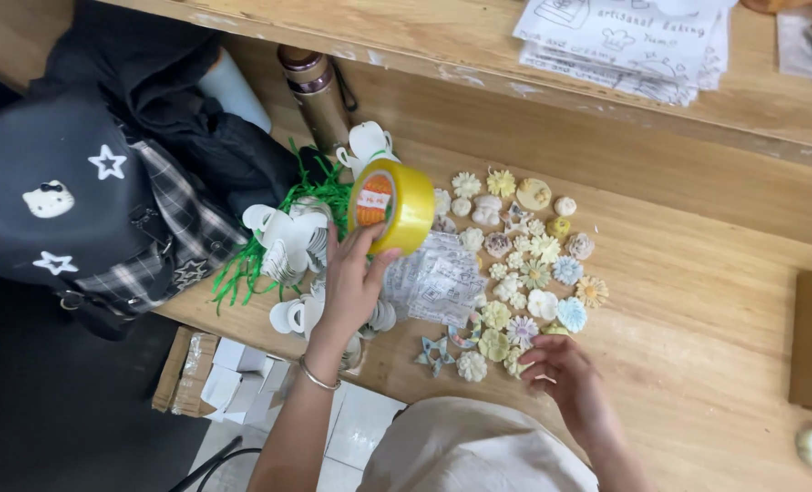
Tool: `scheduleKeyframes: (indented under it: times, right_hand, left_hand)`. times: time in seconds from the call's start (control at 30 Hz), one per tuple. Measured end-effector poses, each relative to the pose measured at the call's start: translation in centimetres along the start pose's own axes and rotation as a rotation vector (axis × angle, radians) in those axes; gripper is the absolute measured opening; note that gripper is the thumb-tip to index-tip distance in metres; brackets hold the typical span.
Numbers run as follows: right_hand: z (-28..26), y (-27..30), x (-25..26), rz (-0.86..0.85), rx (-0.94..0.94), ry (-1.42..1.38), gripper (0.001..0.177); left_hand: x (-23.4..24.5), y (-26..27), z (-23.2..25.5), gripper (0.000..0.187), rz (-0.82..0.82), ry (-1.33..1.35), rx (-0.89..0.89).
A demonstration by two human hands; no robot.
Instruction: Package flower-shaped wax melts into small bags and gift boxes with decorative ribbons.
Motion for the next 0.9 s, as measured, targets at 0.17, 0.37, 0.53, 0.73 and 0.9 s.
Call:
scheduleKeyframes:
  times: [0.17,0.37,0.53,0.73,0.9]
  right_hand:
    - [2.7,-5.2,-4.7,-0.146,0.329,0.841,0.032]
    - [4.1,-5.0,-10.5,-0.427,0.699,1.271,0.039]
    - [3.4,-6.5,-11.6,-0.501,0.587,1.174,0.036]
    - [8.1,-14.2,-7.5,-0.424,0.502,1.372,0.048]
    - [11.7,-12.6,-4.3,-0.611,0.524,1.484,0.046]
  left_hand:
    - [3.8,-0.3,3.1,0.033,0.079,0.019,-0.098]
    - [10.6,-0.5,8.7,0.031,0.023,-0.087,-0.271]
    - [16.0,0.0,12.1,0.034,0.044,-0.202,-0.331]
    - [19.7,1.5,15.7,0.034,0.106,-0.391,-0.323]
    - [20.1,2.4,19.0,0.039,0.053,-0.343,-0.305]
Point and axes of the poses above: each hand's wrist, its own y-axis away from the middle knuckle, its own x-axis out of the back of the hand, z = x × y, the point moved 7 cm from there along -y, towards the middle knuckle
